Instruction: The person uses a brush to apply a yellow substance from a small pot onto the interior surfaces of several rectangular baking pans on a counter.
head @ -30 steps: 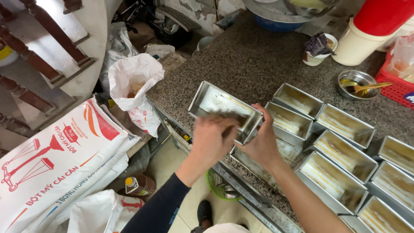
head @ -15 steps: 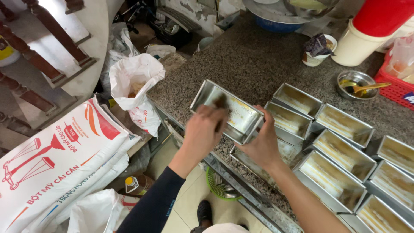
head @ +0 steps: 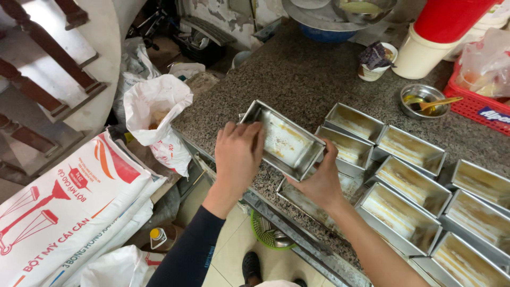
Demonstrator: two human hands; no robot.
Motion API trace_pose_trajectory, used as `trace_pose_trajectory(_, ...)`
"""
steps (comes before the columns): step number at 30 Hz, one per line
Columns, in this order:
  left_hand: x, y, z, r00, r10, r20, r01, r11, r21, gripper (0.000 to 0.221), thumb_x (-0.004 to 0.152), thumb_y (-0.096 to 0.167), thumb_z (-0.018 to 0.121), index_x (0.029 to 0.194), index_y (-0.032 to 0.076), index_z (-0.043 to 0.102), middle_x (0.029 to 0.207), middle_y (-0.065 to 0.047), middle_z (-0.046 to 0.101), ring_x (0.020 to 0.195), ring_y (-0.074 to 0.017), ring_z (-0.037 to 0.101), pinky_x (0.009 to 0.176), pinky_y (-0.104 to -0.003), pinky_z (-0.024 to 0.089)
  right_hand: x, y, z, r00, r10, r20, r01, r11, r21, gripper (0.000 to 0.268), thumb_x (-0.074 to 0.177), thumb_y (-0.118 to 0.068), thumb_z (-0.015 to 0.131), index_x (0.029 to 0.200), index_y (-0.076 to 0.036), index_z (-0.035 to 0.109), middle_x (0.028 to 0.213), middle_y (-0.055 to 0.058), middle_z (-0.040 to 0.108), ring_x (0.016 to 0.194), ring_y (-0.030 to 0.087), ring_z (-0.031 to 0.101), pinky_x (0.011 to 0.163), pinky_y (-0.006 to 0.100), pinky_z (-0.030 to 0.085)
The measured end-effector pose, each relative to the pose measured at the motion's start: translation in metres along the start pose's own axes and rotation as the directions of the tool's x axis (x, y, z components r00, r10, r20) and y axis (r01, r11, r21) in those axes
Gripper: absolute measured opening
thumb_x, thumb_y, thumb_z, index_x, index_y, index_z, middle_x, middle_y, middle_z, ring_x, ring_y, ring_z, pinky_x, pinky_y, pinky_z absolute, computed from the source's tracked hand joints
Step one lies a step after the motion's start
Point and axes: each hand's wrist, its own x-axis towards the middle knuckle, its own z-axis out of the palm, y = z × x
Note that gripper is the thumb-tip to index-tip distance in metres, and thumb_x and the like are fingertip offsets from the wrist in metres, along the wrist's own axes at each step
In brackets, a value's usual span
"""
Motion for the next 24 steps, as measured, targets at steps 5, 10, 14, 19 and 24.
trace_pose_trajectory(5,-0.010,0.023,0.016,0.995,0.031,0.097,-0.008,0.974,-0.229,0.014,0.085,0.009,0.067,0.095,0.005,0.077,0.081,-0.012,0.070,0.077,-0.0264,0.061,0.077,-0.040,0.048,-0.003,0.008,0.003,1.000,-0.011,0.000,0.011,0.998,0.070,0.124,0.066,-0.032,0.094,0.147,-0.001,0.005,0.138,0.023,0.051,0.120,0.032,0.066,0.106,0.041,0.056)
trace_pose_trajectory(10,-0.006,0.025,0.004,1.000,0.006,-0.006,-0.007,0.987,-0.158,0.010,0.090,0.012,0.067,0.093,0.008,0.075,0.096,-0.009,0.076,0.088,-0.0226,0.066,0.081,-0.039,0.039,-0.002,0.011,-0.005,0.998,-0.066,0.005,0.066,0.997,0.034,0.131,0.061,-0.029,0.097,0.148,-0.005,0.003,0.148,0.026,0.038,0.127,0.035,0.059,0.108,0.042,0.054)
trace_pose_trajectory(14,-0.012,0.038,0.008,0.957,-0.057,0.286,0.072,0.996,-0.043,0.010,0.085,0.013,0.069,0.088,0.009,0.077,0.078,-0.009,0.073,0.080,-0.0241,0.063,0.080,-0.041,0.041,-0.001,0.003,-0.004,0.984,-0.180,0.017,0.180,0.984,0.003,0.134,0.057,-0.025,0.099,0.150,-0.005,0.005,0.152,0.023,0.034,0.132,0.036,0.052,0.112,0.045,0.047)
trace_pose_trajectory(19,-0.015,0.033,0.009,0.976,0.055,0.211,-0.020,0.986,-0.166,0.012,0.082,0.012,0.069,0.089,0.009,0.078,0.080,-0.010,0.071,0.081,-0.0267,0.062,0.081,-0.041,0.043,-0.001,-0.010,-0.007,0.977,-0.206,-0.062,0.200,0.976,-0.085,0.121,0.058,-0.023,0.099,0.147,-0.004,0.019,0.149,0.021,0.040,0.129,0.032,0.055,0.111,0.043,0.047)
trace_pose_trajectory(24,-0.009,0.010,0.003,0.998,0.024,-0.060,-0.017,0.993,0.116,0.010,0.091,0.012,0.069,0.092,0.005,0.075,0.085,-0.010,0.073,0.082,-0.0268,0.064,0.077,-0.046,0.044,0.000,-0.012,-0.008,0.999,-0.009,-0.031,0.007,0.998,-0.065,0.120,0.061,-0.028,0.096,0.149,-0.003,0.018,0.142,0.022,0.044,0.123,0.030,0.063,0.106,0.038,0.054)
